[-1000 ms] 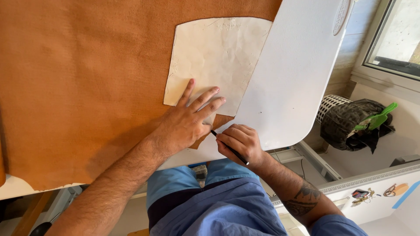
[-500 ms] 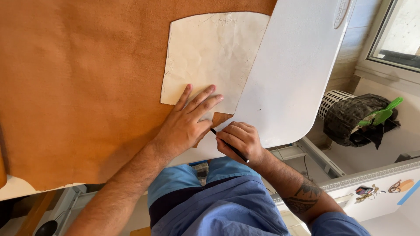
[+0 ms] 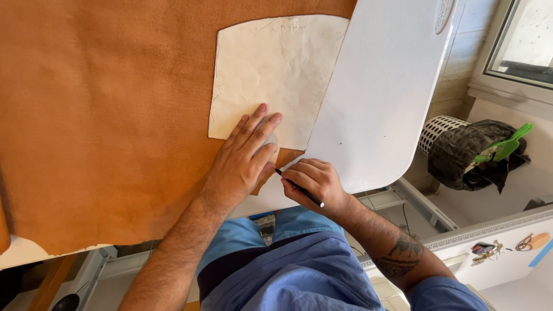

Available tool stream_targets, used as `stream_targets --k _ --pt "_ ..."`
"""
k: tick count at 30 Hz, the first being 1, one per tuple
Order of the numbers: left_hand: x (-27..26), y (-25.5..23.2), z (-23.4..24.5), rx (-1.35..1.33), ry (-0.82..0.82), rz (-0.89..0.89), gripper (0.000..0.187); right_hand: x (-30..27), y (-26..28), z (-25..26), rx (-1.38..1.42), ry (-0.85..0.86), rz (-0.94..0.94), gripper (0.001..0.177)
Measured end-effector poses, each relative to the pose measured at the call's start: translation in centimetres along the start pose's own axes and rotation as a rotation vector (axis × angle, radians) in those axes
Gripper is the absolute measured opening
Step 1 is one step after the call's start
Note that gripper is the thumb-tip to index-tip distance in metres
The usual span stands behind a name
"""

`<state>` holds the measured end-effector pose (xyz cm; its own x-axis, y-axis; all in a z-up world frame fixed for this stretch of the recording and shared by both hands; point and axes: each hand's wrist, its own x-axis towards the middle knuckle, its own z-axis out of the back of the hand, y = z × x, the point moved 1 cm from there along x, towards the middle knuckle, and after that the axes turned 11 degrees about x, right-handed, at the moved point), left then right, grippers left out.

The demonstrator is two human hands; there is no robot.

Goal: Tracing a pattern onto a piece of leather and cutting it out with scissors.

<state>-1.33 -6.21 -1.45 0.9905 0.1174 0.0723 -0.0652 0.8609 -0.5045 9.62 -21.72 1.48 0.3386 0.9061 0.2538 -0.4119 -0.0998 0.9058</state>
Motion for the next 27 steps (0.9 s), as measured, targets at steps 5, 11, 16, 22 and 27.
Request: stream_targets --k 5,11,16,22,27 --pt "-0.2 -0.1 -0.4 0.042 0.030 0.010 0.047 -1.3 -1.2 -0.1 -0.005 0.024 -0.093 0.004" --pt "0.0 0.0 -0.2 0.102 0.066 0.003 0.057 1.1 -0.7 0.8 0.002 0.030 -0.110 0.005" --pt "0.5 -0.1 0.1 0.136 0.078 -0.012 0.059 0.8 -1.6 1.2 0.001 0.007 -0.119 0.006" --pt "1.0 0.2 -0.1 0.191 0.091 -0.064 0.064 0.7 -1.8 1.3 -0.042 0.003 -0.119 0.007" --pt "1.7 0.1 -0.3 0.207 0.200 -0.117 0.051 1.6 -0.5 1.7 -0.022 0.021 -0.185 0.010"
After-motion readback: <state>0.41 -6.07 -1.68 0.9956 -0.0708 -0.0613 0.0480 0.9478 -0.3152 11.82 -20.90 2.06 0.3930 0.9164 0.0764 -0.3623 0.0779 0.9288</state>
